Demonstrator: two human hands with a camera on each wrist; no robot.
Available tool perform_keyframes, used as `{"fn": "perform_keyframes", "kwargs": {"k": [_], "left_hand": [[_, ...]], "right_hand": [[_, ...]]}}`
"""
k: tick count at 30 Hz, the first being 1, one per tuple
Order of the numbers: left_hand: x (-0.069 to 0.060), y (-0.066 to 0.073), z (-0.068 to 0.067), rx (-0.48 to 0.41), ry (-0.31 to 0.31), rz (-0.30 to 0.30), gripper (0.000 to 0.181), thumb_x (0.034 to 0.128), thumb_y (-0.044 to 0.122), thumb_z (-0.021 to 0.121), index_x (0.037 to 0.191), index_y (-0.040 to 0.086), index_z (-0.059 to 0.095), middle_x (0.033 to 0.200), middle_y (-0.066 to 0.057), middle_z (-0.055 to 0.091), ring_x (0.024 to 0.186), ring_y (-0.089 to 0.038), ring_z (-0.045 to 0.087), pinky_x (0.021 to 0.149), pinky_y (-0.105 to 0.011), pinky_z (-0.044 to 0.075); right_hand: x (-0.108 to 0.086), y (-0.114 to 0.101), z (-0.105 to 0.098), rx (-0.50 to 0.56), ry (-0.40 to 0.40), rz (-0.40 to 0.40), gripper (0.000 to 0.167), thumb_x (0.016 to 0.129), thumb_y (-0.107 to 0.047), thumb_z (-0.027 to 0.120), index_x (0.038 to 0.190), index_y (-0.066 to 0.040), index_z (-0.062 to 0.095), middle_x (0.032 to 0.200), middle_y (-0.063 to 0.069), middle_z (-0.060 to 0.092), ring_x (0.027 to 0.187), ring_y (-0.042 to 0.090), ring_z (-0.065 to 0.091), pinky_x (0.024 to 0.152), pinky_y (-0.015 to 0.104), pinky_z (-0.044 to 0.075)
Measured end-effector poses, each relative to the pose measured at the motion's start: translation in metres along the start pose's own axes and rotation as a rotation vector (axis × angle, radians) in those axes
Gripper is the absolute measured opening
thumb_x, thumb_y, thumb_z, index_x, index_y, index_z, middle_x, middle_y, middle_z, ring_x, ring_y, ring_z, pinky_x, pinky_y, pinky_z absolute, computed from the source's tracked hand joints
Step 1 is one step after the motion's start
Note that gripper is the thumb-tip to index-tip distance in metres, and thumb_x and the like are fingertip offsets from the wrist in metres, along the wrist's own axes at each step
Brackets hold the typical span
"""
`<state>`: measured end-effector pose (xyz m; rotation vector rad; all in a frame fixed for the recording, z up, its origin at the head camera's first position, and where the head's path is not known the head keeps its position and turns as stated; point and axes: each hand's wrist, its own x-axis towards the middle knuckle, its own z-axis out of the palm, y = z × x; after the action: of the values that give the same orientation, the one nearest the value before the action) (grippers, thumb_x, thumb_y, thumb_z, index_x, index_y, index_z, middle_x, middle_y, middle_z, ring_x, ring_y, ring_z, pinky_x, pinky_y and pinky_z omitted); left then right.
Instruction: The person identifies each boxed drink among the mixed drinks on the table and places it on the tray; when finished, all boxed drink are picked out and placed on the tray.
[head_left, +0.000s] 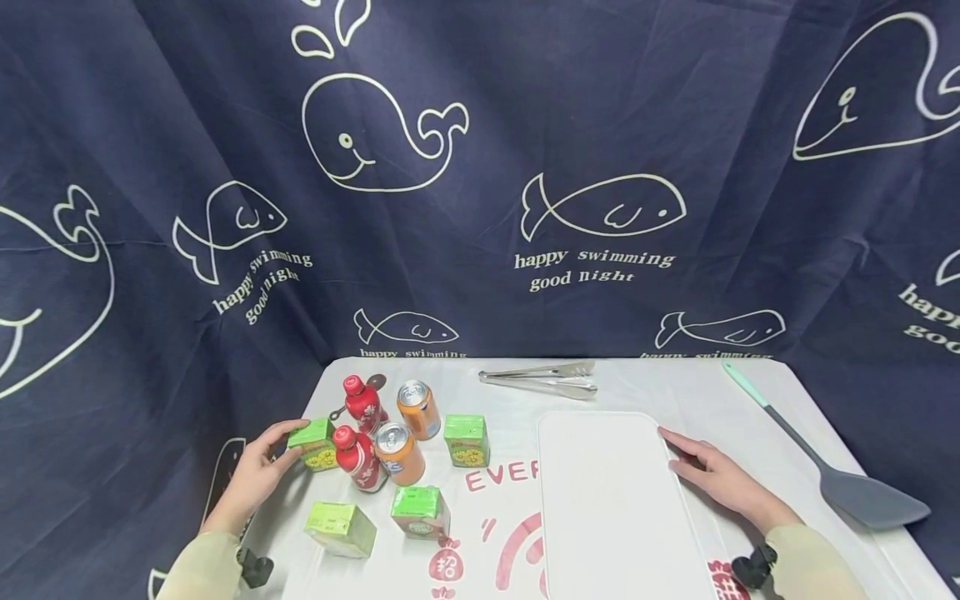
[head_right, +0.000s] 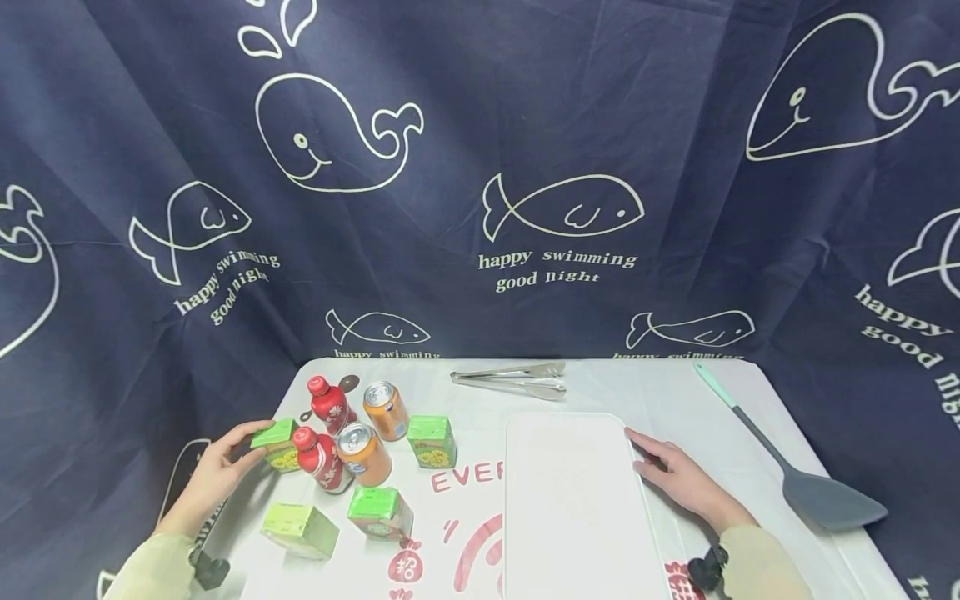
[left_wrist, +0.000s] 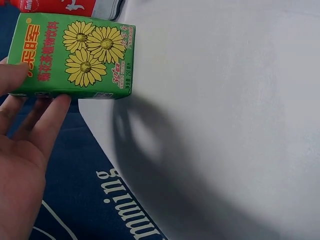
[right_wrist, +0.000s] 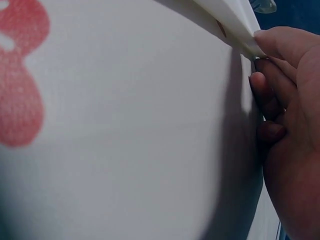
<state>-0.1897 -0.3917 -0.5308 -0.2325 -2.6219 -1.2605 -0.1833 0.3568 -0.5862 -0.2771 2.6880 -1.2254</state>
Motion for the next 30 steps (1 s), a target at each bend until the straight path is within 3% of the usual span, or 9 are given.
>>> {"fn": "perform_keyframes", "kwargs": {"k": [5, 9, 16, 23, 30], "left_hand": [[-0.001, -0.002, -0.002, -0.011, -0.008, -0.001, 0.043, 0.0966, -0.001, 0.072, 0.139, 0.005, 0.063, 0.137, -0.017, 0.063, 0.119, -0.007, 0.056, 0.094, -0.008, 0.038], [-0.001, -0.005, -0.003, -0.003, -0.022, -0.016, 0.043, 0.0978, 0.0, 0.071, 0.139, 0.007, 0.063, 0.138, -0.015, 0.062, 0.12, -0.008, 0.055, 0.096, -0.011, 0.039], [-0.002, -0.006, -0.003, -0.033, -0.016, 0.012, 0.043, 0.0966, -0.002, 0.071, 0.138, 0.003, 0.062, 0.138, -0.019, 0.061, 0.119, -0.005, 0.055, 0.098, -0.011, 0.04], [-0.004, 0.003, -0.008, -0.048, 0.005, 0.045, 0.043, 0.096, -0.002, 0.072, 0.138, 0.001, 0.063, 0.138, -0.021, 0.061, 0.121, -0.003, 0.056, 0.099, -0.009, 0.042], [-0.002, 0.016, -0.017, -0.021, 0.019, 0.079, 0.041, 0.0968, 0.0, 0.072, 0.137, 0.0, 0.063, 0.136, -0.019, 0.061, 0.12, 0.0, 0.056, 0.096, -0.007, 0.041]], "right_hand": [[0.001, 0.0, 0.001, -0.009, -0.001, 0.0, 0.062, 0.104, -0.032, 0.064, 0.158, -0.007, 0.045, 0.159, 0.025, 0.041, 0.143, 0.05, 0.038, 0.114, 0.05, 0.037], [0.0, -0.001, 0.002, 0.005, -0.007, 0.017, 0.063, 0.104, -0.033, 0.064, 0.158, -0.007, 0.044, 0.159, 0.026, 0.041, 0.143, 0.052, 0.038, 0.114, 0.062, 0.032], [0.0, 0.0, 0.001, 0.008, -0.006, 0.016, 0.063, 0.104, -0.032, 0.065, 0.158, -0.007, 0.044, 0.158, 0.028, 0.041, 0.141, 0.053, 0.039, 0.113, 0.067, 0.033], [0.0, -0.001, -0.001, 0.027, -0.019, 0.023, 0.064, 0.104, -0.031, 0.065, 0.158, -0.006, 0.043, 0.159, 0.028, 0.04, 0.141, 0.054, 0.038, 0.113, 0.068, 0.033], [0.002, -0.002, -0.002, 0.027, -0.03, 0.019, 0.064, 0.104, -0.032, 0.063, 0.159, -0.005, 0.043, 0.16, 0.026, 0.039, 0.144, 0.052, 0.035, 0.114, 0.061, 0.031]]}}
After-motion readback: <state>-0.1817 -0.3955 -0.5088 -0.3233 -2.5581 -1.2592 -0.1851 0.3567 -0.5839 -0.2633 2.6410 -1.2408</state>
